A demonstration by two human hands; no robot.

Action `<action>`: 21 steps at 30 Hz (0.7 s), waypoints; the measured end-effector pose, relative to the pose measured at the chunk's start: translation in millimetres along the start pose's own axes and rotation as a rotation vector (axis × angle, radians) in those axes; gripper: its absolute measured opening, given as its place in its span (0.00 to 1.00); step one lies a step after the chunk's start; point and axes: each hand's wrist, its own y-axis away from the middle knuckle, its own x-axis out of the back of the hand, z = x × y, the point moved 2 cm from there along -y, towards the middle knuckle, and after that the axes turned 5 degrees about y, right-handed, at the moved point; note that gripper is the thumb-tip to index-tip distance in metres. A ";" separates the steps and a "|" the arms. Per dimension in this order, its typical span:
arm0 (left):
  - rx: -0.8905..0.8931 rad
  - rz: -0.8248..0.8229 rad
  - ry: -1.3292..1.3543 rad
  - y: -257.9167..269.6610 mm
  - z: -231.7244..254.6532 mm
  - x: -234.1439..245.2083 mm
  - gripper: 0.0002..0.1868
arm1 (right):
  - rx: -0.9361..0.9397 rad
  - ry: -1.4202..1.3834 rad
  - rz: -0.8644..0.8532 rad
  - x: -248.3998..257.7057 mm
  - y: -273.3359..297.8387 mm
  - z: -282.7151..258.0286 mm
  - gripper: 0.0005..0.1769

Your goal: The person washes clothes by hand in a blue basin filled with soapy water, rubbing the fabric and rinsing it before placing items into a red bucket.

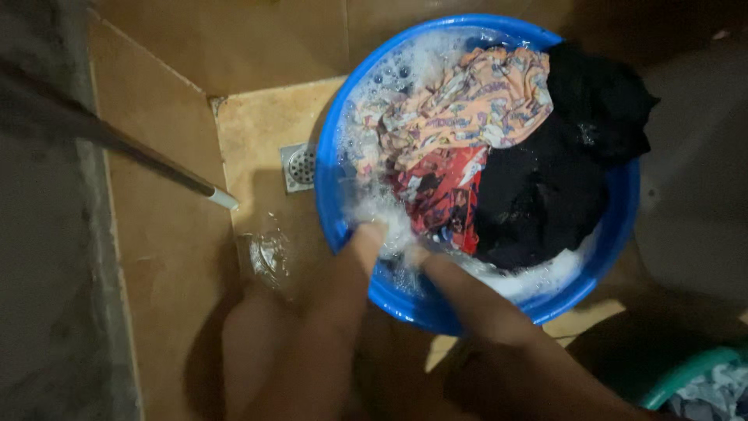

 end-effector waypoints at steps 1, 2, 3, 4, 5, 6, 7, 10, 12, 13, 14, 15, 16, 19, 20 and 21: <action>-0.009 0.042 0.174 9.8 -7.9 -2.9 0.45 | -0.017 -0.026 0.015 3.0 3.3 -3.9 0.33; -0.027 0.103 0.360 20.8 -14.6 3.0 0.47 | -0.041 -0.050 0.052 11.3 8.0 -7.3 0.32; -0.058 0.165 0.548 38.9 -22.7 11.1 0.50 | -0.061 -0.084 0.097 21.8 15.2 -12.9 0.30; -0.067 0.273 0.724 62.9 -31.8 22.1 0.52 | -0.078 -0.120 0.152 40.9 26.7 -25.4 0.29; -0.090 0.374 0.905 94.5 -41.1 32.2 0.54 | -0.108 -0.217 0.226 65.2 42.1 -41.0 0.28; -0.129 0.458 1.060 127.3 -49.9 45.0 0.56 | -0.131 -0.328 0.305 92.7 56.9 -60.3 0.27; -0.159 0.502 1.180 162.7 -55.1 56.4 0.59 | -0.157 -0.509 0.374 121.1 75.4 -79.7 0.27; -0.226 0.559 1.327 244.7 -39.1 92.4 0.63 | -0.090 -1.263 0.389 196.6 131.9 -141.1 0.19; -0.255 1.000 1.339 272.8 -26.4 113.8 0.76 | 0.051 -1.554 0.352 233.8 169.9 -177.4 0.14; -0.264 1.004 1.336 273.6 -20.5 122.4 0.76 | 0.183 -1.596 0.343 249.5 195.9 -187.0 0.13; -0.216 1.199 1.311 269.9 -20.0 133.4 0.63 | 0.313 -1.636 0.333 259.0 214.4 -195.9 0.12; -0.168 1.393 1.279 266.3 -22.5 142.8 0.50 | 0.362 -1.642 0.383 269.3 232.3 -194.4 0.13; -0.180 1.391 1.279 261.4 -27.5 151.2 0.50 | 0.409 -1.648 0.434 282.3 251.8 -183.8 0.13; -0.199 1.238 1.661 244.9 -43.4 179.6 0.14 | 0.367 -1.728 0.599 294.7 271.2 -148.6 0.13; -0.346 1.153 2.062 240.6 -43.4 190.4 0.12 | 0.369 -1.725 0.607 290.9 266.5 -140.7 0.13; -0.501 1.015 2.457 240.7 -39.9 198.3 0.11 | 0.040 -1.761 0.474 280.9 254.4 -132.4 0.24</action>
